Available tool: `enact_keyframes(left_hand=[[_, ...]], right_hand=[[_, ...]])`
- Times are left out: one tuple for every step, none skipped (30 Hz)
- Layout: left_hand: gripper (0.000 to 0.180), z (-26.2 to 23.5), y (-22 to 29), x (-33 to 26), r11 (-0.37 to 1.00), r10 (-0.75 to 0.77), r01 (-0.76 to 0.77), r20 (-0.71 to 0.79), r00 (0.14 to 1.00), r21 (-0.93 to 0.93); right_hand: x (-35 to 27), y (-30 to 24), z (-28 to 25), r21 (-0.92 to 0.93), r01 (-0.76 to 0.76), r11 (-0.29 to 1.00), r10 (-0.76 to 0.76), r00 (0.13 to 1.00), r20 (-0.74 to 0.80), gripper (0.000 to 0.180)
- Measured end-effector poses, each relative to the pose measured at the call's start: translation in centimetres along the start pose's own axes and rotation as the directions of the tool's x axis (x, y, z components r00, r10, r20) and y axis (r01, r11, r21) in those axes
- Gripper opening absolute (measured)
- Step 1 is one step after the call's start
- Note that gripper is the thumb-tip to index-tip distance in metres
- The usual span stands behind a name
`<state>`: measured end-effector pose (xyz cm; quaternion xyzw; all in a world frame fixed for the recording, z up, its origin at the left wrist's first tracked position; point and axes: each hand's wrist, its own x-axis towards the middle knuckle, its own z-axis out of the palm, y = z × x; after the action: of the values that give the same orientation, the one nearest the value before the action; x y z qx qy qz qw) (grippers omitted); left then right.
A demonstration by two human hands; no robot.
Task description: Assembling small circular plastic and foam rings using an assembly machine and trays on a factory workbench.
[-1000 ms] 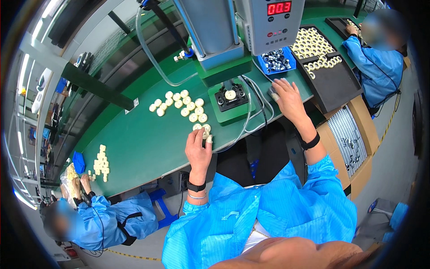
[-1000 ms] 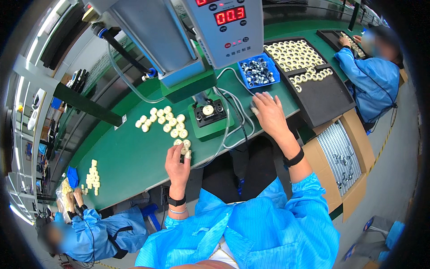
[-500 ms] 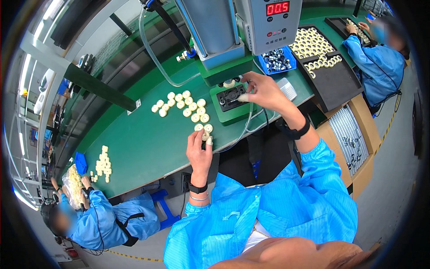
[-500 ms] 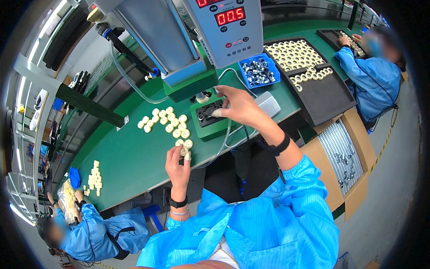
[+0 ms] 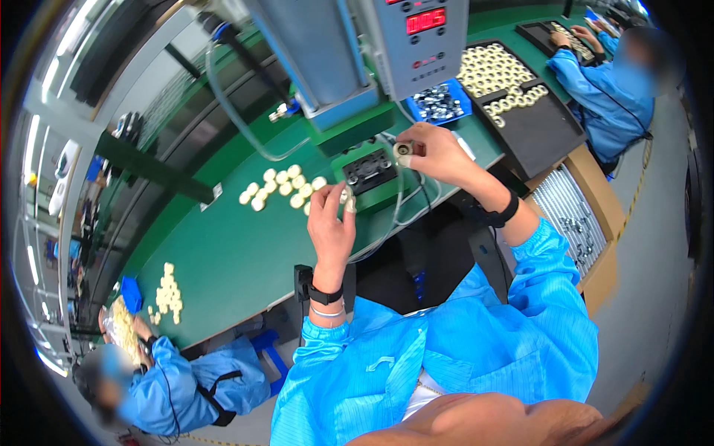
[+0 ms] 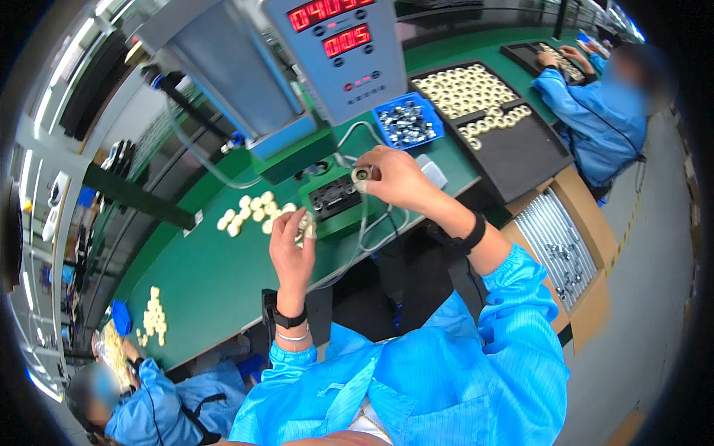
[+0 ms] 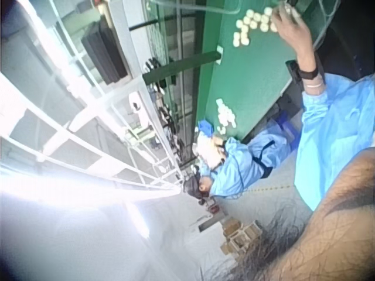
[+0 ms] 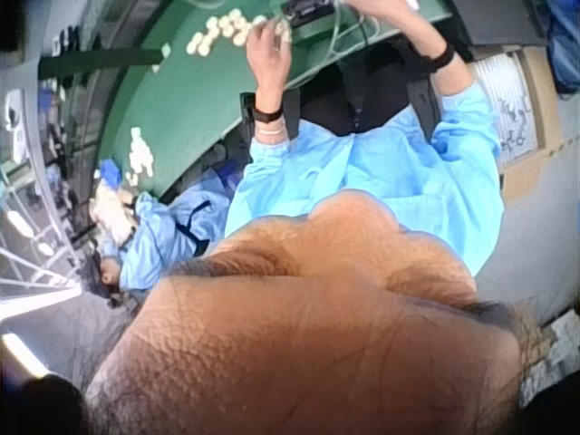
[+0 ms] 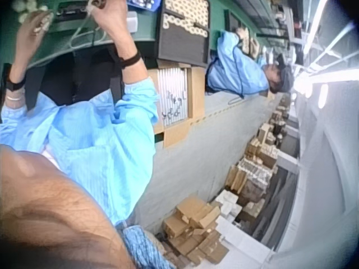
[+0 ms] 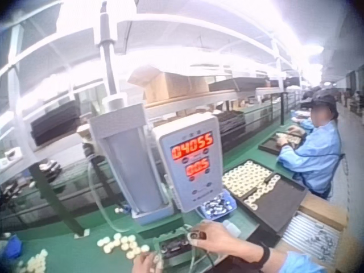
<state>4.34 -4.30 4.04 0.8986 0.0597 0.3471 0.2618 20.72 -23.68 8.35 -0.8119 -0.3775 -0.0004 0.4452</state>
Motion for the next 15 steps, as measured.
enact_keyframes(left_hand=[[0.034,0.9,0.3,1.0,0.999,0.032,-0.032,0.002,0.999,-0.024],[0.034,1.7,0.2,1.8,0.998,0.041,-0.041,0.006,0.999,-0.042],[0.034,2.6,0.1,2.3,0.998,0.055,-0.054,0.037,0.998,-0.025],[0.033,3.4,0.1,2.9,0.997,0.072,-0.072,0.070,0.995,-0.010],[0.032,4.0,0.2,3.3,0.996,0.085,-0.085,0.055,0.995,0.010],[0.032,4.4,0.2,3.6,0.995,0.097,-0.097,0.061,0.993,-0.004],[0.031,4.5,-0.1,3.7,0.994,0.110,-0.111,0.066,0.992,0.002],[0.031,4.7,-0.2,3.8,0.992,0.121,-0.122,0.071,0.990,0.007],[0.031,4.4,0.3,4.0,0.994,0.109,-0.109,0.069,0.992,0.010],[0.031,4.4,0.3,4.1,0.994,0.109,-0.110,0.070,0.992,0.009],[0.030,4.5,0.2,4.2,0.994,0.106,-0.107,0.080,0.991,0.011],[0.029,4.6,0.1,4.4,0.995,0.101,-0.103,0.090,0.991,0.014],[0.029,4.7,0.1,4.6,0.993,0.110,-0.113,0.099,0.989,0.024],[0.029,4.8,0.2,4.7,0.993,0.111,-0.114,0.099,0.989,0.026],[0.029,4.9,0.2,4.8,0.991,0.123,-0.128,0.102,0.987,0.035]], right_hand=[[-0.7,1.0,-1.8,0.035,-0.004,0.999,0.004,1.000,-0.011,0.037],[-1.0,1.3,-3.7,0.025,-0.069,0.997,0.070,0.997,-0.021,0.037],[-1.1,2.0,-5.8,0.019,-0.132,0.991,0.133,0.990,-0.056,0.037],[-1.2,3.2,-8.2,0.016,-0.196,0.980,0.197,0.976,-0.097,0.038],[-0.9,4.9,-10.6,-0.105,-0.227,0.968,0.210,0.966,-0.148,0.037],[-0.8,6.9,-13.1,-0.221,-0.264,0.939,0.221,0.954,-0.203,0.037],[-0.8,9.1,-15.2,-0.318,-0.334,0.887,0.266,0.934,-0.237,0.035],[-1.0,11.5,-16.9,-0.410,-0.401,0.820,0.309,0.911,-0.273,0.034],[-1.0,13.8,-17.8,-0.408,-0.403,0.819,0.311,0.910,-0.275,0.034],[-1.0,16.1,-18.3,-0.480,-0.427,0.767,0.360,0.904,-0.229,0.033],[-1.3,18.1,-18.4,-0.549,-0.442,0.710,0.411,0.892,-0.187,0.031],[-1.7,20.0,-18.0,-0.549,-0.442,0.709,0.411,0.892,-0.188,0.031],[-1.9,21.9,-17.4,-0.548,-0.432,0.716,0.397,0.898,-0.189,0.031],[-1.9,22.6,-17.2,-0.548,-0.420,0.723,0.382,0.905,-0.188,0.030],[-2.0,23.2,-16.9,-0.554,-0.401,0.729,0.380,0.911,-0.160,0.033]])
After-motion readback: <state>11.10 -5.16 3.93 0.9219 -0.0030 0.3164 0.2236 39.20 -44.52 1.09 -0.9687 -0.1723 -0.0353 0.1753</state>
